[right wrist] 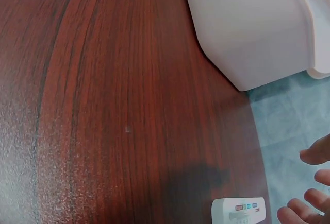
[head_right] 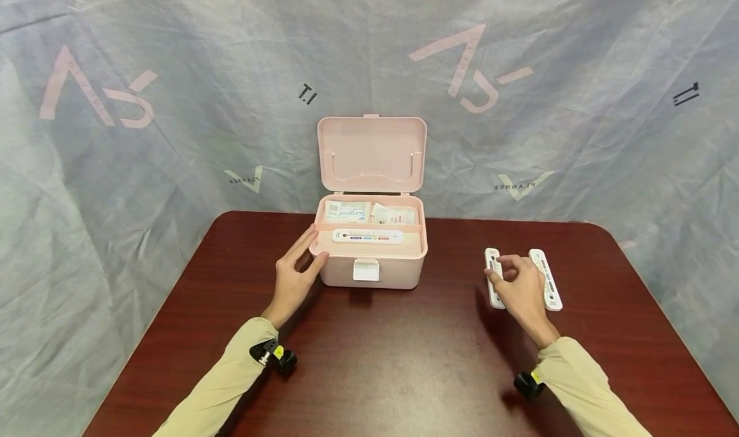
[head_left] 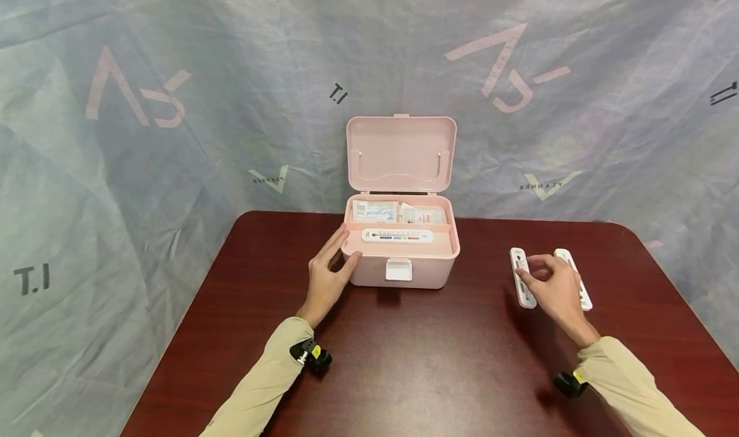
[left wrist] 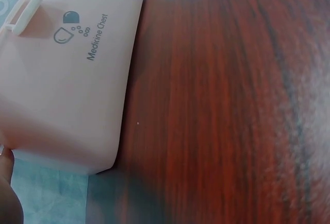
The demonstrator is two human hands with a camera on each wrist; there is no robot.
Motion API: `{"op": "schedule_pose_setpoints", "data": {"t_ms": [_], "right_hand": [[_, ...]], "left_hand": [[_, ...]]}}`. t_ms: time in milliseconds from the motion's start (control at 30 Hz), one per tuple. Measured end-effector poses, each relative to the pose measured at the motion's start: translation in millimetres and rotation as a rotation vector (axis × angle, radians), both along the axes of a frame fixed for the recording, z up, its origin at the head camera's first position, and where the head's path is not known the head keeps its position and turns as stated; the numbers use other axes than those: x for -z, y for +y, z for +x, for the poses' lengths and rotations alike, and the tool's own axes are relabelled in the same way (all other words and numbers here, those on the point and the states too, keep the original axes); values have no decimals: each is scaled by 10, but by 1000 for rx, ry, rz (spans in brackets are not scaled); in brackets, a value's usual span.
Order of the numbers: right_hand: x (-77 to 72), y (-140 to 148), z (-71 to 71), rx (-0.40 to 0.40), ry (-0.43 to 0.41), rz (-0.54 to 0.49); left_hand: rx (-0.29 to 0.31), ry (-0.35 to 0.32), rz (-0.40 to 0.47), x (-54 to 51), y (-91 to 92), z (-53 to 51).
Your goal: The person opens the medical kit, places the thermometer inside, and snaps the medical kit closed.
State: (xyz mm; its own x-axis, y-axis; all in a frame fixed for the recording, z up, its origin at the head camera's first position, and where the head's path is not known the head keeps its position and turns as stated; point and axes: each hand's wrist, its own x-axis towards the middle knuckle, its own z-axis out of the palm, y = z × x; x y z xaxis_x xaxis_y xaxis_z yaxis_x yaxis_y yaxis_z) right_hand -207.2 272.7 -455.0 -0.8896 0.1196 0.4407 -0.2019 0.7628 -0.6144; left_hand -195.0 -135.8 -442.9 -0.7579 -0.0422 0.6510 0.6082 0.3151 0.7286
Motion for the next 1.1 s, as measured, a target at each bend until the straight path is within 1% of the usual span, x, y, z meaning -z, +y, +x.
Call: {"op": "schedule_pose_setpoints", "data": {"t_ms": [167, 400, 633, 767, 900, 1100], "right_hand": [[19, 6, 3, 13, -1, -5], [57, 15, 0, 27, -14, -6], [91, 27, 8, 45, -39, -3], [122, 41, 8, 38, -38, -16], [164, 55, 18, 33, -36, -24], [208, 78, 51, 54, -51, -2]], "left_hand": [[-1, -1, -2, -8, 5, -8], [-4, -23, 4, -16, 7, -5], [1, -13, -3, -37, -1, -9], [3, -11, -7, -38, -1, -10], [1, -16, -8, -28, -4, -8], [2, -22, -6, -1, -11, 6]]}}
